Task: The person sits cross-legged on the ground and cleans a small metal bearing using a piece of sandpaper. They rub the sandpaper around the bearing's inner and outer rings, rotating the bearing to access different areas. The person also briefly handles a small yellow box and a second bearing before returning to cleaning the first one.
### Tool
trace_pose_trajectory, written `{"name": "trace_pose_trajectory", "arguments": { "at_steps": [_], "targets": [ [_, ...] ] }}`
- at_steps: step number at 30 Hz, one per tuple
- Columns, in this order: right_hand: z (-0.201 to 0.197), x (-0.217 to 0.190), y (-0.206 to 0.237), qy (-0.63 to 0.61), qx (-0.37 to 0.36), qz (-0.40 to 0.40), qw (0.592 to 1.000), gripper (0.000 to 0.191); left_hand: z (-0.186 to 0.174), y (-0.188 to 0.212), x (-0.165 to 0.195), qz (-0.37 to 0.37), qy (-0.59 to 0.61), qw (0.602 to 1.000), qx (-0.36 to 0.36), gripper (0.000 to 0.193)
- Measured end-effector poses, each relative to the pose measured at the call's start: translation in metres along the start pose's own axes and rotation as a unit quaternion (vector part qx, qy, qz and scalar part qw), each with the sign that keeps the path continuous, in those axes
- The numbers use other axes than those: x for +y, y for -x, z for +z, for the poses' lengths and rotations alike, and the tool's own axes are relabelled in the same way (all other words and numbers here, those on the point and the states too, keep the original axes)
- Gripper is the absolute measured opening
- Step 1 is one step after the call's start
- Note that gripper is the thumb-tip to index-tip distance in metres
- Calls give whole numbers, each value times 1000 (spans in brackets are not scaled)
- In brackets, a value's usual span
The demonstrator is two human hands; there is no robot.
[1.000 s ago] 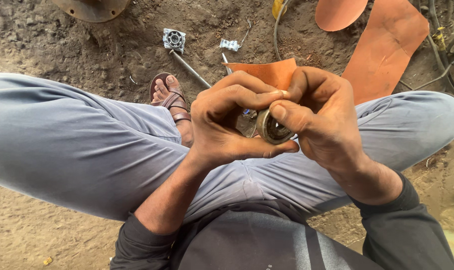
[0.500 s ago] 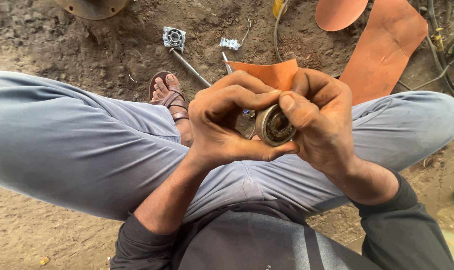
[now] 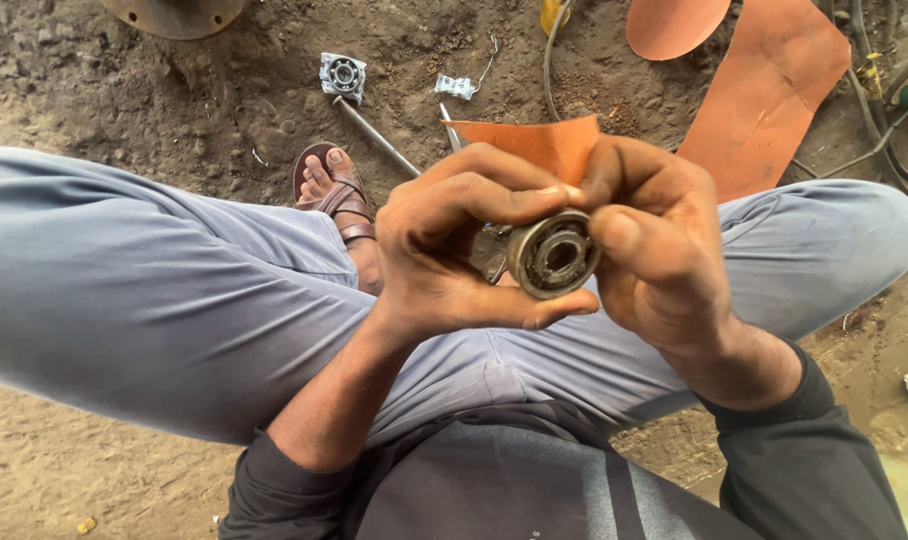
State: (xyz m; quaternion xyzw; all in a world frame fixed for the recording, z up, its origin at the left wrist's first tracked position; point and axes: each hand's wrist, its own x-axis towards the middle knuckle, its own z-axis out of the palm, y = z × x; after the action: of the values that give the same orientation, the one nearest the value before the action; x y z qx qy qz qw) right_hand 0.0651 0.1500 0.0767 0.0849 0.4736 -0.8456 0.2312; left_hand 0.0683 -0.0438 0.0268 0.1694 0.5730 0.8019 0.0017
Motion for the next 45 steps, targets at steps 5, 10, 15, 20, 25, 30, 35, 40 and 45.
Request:
{"name": "trace_pose_trajectory", "arguments": {
  "at_steps": [5, 10, 15, 20, 25, 30, 35, 40, 45],
  "targets": [
    [0, 4, 2, 35, 32, -2, 999, 27, 3, 2, 3, -31, 55, 998, -4, 56],
    [6, 11, 1, 48, 44, 8, 998, 22, 5, 7, -1, -46, 91, 995, -4, 50],
    [7, 13, 2, 73, 11, 25, 997, 30, 1, 10, -4, -42, 80, 996, -12, 55],
    [0, 7, 0, 149, -28, 30, 988, 37, -1, 9, -5, -52, 65, 997, -4, 55],
    [-3, 5, -8, -18, -37, 43, 998, 35, -2, 3, -2, 2, -65, 998, 12, 65],
    [2, 11, -5, 38, 19, 43, 998, 31, 5, -2, -11, 23, -139, 990, -10, 75],
    [13, 13, -7, 54, 41, 22, 997, 44, 10, 1, -20, 23, -155, 987, -35, 80],
    [13, 10, -3, 126, 59, 49, 989, 69, 6, -2, -21, -10, -115, 992, -49, 82],
    [-11, 27, -12, 127, 20, -9, 992, 87, 5, -2, -13, -45, 62, 996, 37, 84]
  ]
}}
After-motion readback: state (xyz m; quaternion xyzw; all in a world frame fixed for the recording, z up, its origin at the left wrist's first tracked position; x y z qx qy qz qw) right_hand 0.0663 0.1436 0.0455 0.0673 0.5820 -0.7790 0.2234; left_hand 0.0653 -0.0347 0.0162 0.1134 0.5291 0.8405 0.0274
